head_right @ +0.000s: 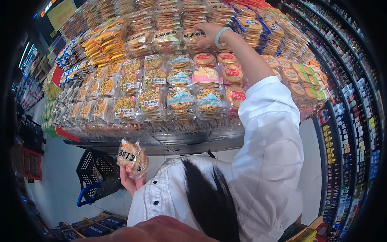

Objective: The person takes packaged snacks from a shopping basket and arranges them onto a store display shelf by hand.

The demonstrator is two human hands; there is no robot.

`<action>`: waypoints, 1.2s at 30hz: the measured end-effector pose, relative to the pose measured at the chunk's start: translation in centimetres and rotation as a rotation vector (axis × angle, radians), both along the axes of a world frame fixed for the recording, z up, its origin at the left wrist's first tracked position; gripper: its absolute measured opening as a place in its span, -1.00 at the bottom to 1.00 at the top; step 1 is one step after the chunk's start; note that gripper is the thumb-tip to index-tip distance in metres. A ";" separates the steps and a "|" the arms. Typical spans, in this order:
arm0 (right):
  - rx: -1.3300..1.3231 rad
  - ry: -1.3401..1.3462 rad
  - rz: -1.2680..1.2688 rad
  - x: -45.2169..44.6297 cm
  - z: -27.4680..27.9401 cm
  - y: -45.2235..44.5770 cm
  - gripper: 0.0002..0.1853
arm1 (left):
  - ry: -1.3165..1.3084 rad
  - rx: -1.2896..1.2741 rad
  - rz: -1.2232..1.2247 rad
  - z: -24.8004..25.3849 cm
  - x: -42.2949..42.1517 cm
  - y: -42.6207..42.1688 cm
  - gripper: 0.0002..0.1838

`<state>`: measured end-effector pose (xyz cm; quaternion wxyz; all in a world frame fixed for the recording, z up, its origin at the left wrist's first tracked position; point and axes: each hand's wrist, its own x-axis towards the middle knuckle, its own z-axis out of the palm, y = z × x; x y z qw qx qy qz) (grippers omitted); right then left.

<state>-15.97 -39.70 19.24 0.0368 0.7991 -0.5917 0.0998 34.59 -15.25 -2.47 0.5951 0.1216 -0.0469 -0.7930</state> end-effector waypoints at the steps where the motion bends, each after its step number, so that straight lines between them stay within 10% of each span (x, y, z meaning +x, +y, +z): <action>1: -0.013 -0.001 0.004 0.0 0.0 0.0 -0.14 | -0.005 -0.011 -0.006 0.4 -0.2 0.0 -0.37; 21: -0.108 0.089 -0.094 2.5 1.4 1.9 -0.16 | 0.010 -0.026 -0.028 0.7 0.3 1.3 -0.43; 30: -0.134 -0.142 0.930 21.4 0.7 15.6 -0.14 | -0.439 -0.169 0.015 3.2 -1.6 1.1 -0.36; 36: 0.115 -0.128 0.981 27.4 -4.3 19.1 0.03 | -0.441 -0.116 -0.029 5.8 -3.1 1.1 -0.29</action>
